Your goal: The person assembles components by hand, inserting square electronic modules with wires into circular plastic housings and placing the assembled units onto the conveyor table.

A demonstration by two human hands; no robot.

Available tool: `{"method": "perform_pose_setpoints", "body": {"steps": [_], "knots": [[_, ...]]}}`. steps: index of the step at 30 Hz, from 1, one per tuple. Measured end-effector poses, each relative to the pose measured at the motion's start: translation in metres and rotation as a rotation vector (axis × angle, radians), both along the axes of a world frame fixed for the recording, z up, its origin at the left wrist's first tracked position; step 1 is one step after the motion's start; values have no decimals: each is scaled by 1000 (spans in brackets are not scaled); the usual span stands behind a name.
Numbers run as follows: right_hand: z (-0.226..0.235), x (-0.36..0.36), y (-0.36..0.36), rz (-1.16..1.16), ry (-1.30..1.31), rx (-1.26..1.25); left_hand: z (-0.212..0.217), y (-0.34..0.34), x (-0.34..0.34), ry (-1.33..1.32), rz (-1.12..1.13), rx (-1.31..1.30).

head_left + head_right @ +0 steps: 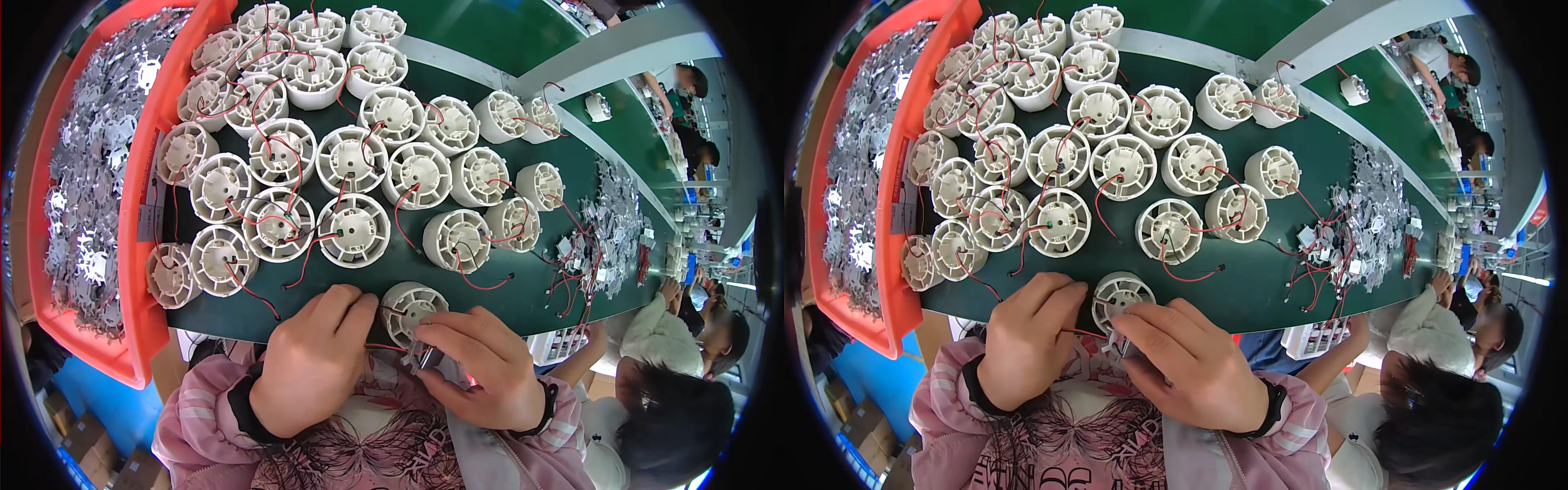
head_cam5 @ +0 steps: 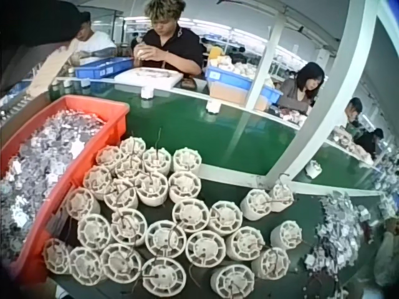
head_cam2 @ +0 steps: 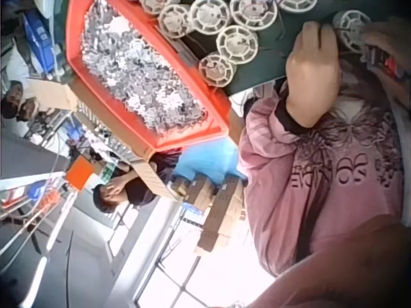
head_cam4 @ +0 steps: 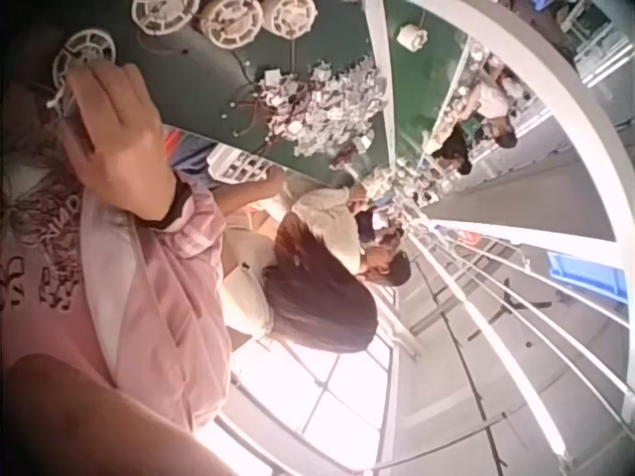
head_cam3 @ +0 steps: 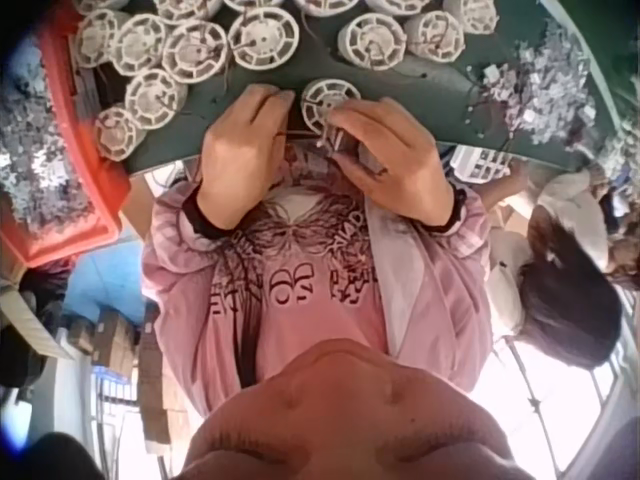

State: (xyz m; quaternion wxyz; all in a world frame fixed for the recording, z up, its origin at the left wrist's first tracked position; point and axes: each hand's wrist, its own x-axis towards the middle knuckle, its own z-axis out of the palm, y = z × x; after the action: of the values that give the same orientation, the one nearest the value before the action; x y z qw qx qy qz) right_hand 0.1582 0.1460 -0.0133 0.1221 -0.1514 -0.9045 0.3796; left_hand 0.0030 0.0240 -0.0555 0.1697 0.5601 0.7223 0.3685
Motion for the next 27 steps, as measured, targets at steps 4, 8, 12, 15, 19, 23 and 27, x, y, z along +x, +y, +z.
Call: {"method": "perform_pose_setpoints", "body": {"steps": [4, 8, 12, 15, 19, 23, 27], "knots": [[4, 2, -1, -38, -9, -67, -6, -4, 7, 92, -28, -1], [6, -1, -1, -101, -12, -66, -8, -7, 8, 231, -86, 0], [8, -4, -2, -116, -90, 26, 4, -11, 13, 253, -133, -212], [9, -5, -4, -104, -118, 13, 17, 1, 10, 187, -87, -78], [11, -4, -2, -38, -150, 21, 1, 6, 13, -4, -106, 40], [12, -4, -2, -51, -137, -20, -7, 3, 13, -98, -138, 72], [14, -6, 1, -27, -151, 25, -8, 2, 14, -116, -153, 85]]}}
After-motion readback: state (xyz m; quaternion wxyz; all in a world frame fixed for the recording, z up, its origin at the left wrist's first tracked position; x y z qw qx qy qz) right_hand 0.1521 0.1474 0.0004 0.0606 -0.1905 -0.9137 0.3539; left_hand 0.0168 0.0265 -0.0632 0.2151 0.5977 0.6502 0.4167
